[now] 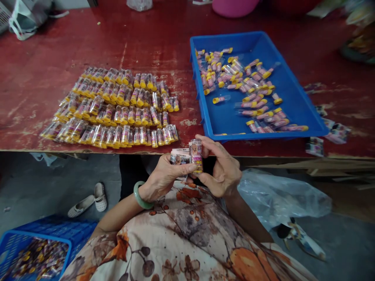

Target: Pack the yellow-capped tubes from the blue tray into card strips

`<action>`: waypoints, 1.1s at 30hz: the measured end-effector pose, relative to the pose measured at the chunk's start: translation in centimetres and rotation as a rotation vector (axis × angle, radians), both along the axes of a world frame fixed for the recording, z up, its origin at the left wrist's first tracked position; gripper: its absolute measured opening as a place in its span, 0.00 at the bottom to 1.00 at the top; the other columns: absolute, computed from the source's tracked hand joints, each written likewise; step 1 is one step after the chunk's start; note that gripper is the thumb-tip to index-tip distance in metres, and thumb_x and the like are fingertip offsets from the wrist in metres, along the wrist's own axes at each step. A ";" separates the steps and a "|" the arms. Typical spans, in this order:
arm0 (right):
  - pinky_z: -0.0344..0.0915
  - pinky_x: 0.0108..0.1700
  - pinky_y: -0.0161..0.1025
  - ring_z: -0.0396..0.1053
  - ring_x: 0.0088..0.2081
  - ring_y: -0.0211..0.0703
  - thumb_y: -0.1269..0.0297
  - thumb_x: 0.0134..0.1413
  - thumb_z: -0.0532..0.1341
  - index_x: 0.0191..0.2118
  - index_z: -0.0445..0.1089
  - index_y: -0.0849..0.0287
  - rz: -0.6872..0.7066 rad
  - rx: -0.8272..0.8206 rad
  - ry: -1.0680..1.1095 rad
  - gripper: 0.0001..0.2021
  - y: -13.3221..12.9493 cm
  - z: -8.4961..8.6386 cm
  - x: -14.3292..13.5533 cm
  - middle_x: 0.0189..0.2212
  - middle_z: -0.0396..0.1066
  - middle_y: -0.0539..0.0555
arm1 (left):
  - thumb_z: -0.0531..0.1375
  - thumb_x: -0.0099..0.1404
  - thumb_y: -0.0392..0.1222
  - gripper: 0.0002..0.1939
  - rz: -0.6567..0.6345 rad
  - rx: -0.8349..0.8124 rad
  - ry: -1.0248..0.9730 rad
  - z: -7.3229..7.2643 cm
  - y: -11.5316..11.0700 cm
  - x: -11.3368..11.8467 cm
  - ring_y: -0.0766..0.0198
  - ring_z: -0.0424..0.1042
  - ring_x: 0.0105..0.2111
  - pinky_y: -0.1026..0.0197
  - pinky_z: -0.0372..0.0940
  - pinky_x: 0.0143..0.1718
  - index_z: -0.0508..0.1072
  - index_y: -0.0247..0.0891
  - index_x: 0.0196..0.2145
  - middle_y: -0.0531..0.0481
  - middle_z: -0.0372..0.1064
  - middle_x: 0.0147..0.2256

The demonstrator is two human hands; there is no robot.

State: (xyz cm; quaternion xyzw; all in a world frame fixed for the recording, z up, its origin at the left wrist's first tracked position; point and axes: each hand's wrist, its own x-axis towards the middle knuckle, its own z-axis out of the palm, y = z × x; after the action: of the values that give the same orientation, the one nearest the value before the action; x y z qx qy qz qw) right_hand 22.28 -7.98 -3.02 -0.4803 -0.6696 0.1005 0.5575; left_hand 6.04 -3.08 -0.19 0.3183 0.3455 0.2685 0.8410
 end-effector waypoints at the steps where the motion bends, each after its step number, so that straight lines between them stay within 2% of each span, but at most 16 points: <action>1: 0.66 0.58 0.63 0.67 0.59 0.63 0.59 0.52 0.62 0.65 0.60 0.56 -0.009 0.013 -0.024 0.33 0.0 0.1 0.0 0.61 0.66 0.62 | 0.75 0.48 0.44 0.17 0.007 -0.003 0.000 0.0 0.0 0.0 0.67 0.73 0.23 0.67 0.68 0.23 0.78 0.33 0.33 0.49 0.75 0.28; 5: 0.67 0.57 0.62 0.68 0.59 0.62 0.60 0.54 0.60 0.66 0.59 0.57 -0.053 0.051 -0.130 0.33 -0.2 0.3 -0.2 0.61 0.66 0.63 | 0.75 0.47 0.44 0.17 0.019 -0.012 0.008 0.0 -0.1 -0.1 0.67 0.73 0.23 0.67 0.68 0.23 0.79 0.33 0.32 0.50 0.75 0.28; 9: 0.67 0.57 0.61 0.68 0.59 0.61 0.61 0.56 0.57 0.66 0.58 0.58 -0.038 0.028 -0.170 0.31 -0.4 0.6 -0.3 0.62 0.65 0.63 | 0.75 0.48 0.44 0.16 -0.001 -0.008 0.000 0.1 -0.1 -0.3 0.66 0.74 0.24 0.67 0.68 0.23 0.80 0.34 0.34 0.50 0.76 0.28; 17: 0.70 0.53 0.56 0.68 0.60 0.60 0.67 0.53 0.58 0.67 0.55 0.61 -0.051 0.067 -0.325 0.34 -0.4 1.6 -0.3 0.63 0.63 0.66 | 0.76 0.47 0.42 0.17 0.033 0.033 0.034 0.1 -0.1 -0.4 0.68 0.72 0.25 0.67 0.68 0.26 0.80 0.34 0.34 0.50 0.76 0.30; 22: 0.69 0.56 0.59 0.69 0.59 0.60 0.64 0.55 0.59 0.67 0.57 0.61 0.001 0.000 -0.273 0.33 -0.6 1.6 -0.2 0.62 0.65 0.67 | 0.75 0.47 0.45 0.17 -0.046 -0.018 0.026 0.3 0.1 -0.7 0.66 0.73 0.25 0.66 0.66 0.23 0.79 0.33 0.32 0.49 0.76 0.28; 27: 0.67 0.57 0.60 0.69 0.59 0.60 0.65 0.53 0.60 0.66 0.58 0.60 0.007 -0.030 -0.229 0.33 -0.6 1.8 -0.2 0.62 0.65 0.65 | 0.75 0.49 0.45 0.16 -0.069 -0.103 0.023 0.6 0.0 -0.8 0.64 0.74 0.26 0.66 0.67 0.23 0.80 0.34 0.33 0.48 0.77 0.30; 33: 0.67 0.58 0.60 0.68 0.59 0.59 0.67 0.50 0.60 0.65 0.61 0.61 0.001 -0.024 -0.195 0.33 -0.7 1.7 -0.4 0.62 0.65 0.65 | 0.74 0.51 0.45 0.14 -0.080 -0.100 -0.003 0.6 -0.1 -0.9 0.65 0.74 0.26 0.67 0.67 0.23 0.81 0.36 0.34 0.47 0.77 0.31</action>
State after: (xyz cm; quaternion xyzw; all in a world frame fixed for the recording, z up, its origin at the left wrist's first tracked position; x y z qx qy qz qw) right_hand 21.89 -8.71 -1.34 -0.4939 -0.7197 0.0617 0.4840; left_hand 5.11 -3.18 0.37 0.2892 0.3441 0.2175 0.8664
